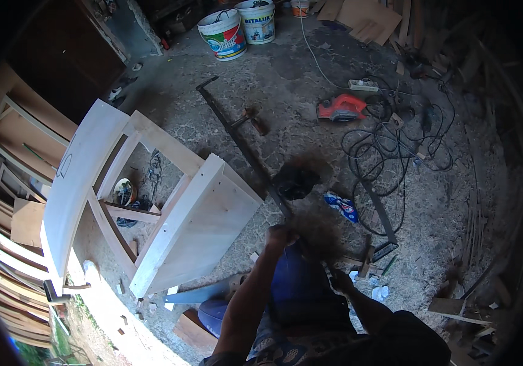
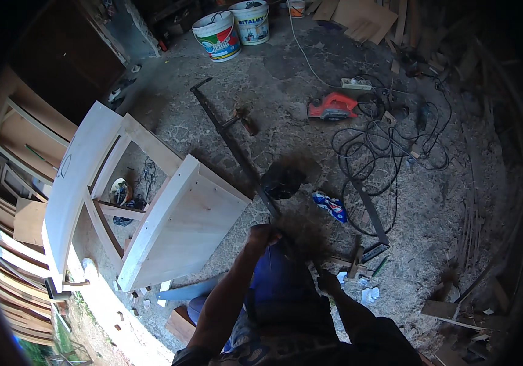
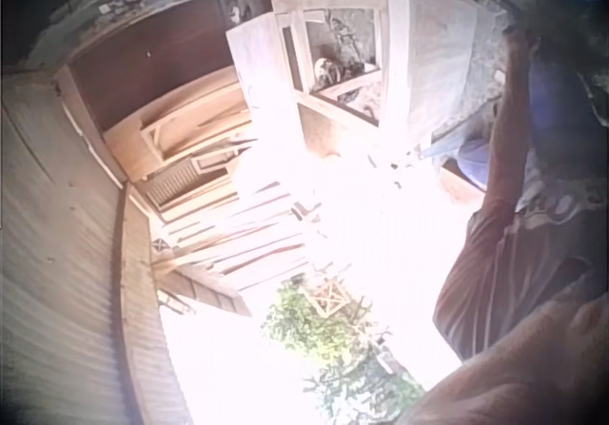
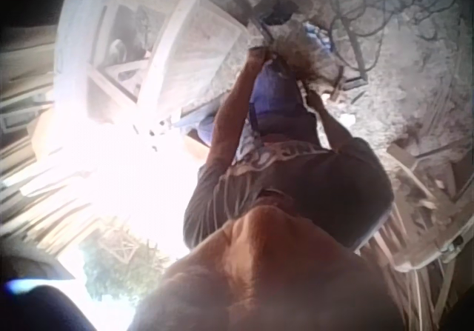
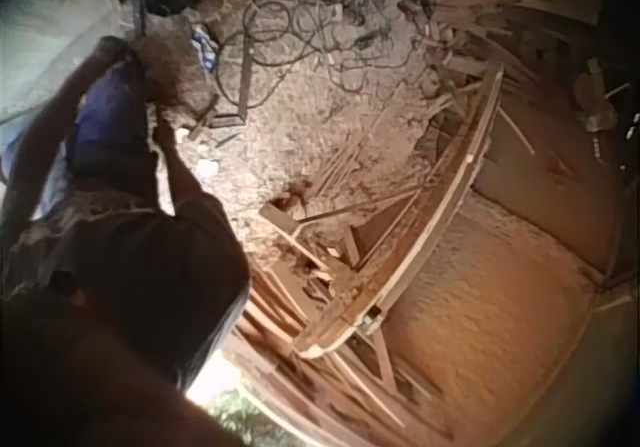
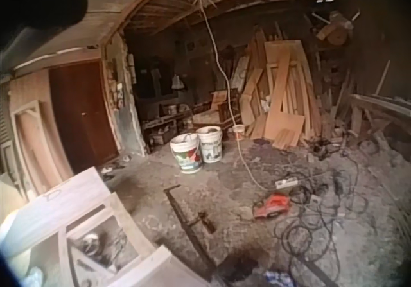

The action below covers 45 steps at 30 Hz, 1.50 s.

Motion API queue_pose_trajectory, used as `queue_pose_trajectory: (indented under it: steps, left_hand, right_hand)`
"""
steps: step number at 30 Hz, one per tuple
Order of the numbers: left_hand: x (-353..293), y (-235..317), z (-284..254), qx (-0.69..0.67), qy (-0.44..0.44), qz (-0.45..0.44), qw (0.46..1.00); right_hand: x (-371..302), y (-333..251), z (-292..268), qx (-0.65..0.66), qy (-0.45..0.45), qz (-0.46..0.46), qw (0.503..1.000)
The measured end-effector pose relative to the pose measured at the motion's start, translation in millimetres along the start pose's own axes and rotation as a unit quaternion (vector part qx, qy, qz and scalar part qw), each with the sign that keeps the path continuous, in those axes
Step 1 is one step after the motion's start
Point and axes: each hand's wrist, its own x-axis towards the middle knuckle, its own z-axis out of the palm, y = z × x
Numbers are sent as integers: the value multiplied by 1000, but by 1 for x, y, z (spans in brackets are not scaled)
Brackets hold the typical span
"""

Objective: The person assembles a wooden furniture frame by hammering nails into joints, measuring and marking wood pieces with a square and pencil, and fitting components together. They handle nails, a hammer, a square, and wooden planks throughout the process.

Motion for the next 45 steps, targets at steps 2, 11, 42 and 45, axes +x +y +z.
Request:
queue_pose_trajectory:
  steps: [2, 11, 42, 45]
  left_hand:
    - [33, -5, 2, 6, -10, 8, 1000]
    - [-133, 104, -24, 427, 162, 517, 724]
    - [-75, 306, -158, -44, 265, 261, 927]
    - [-113, 304, -168, -17, 259, 245, 934]
  right_hand:
    - [17, -5, -2, -6, -27, 10, 1000]
    - [76, -41, -49, 85, 138, -141, 977]
    - [208, -333, 53, 715, -218, 197, 634]
    - [206, -333, 50, 743, -223, 171, 608]
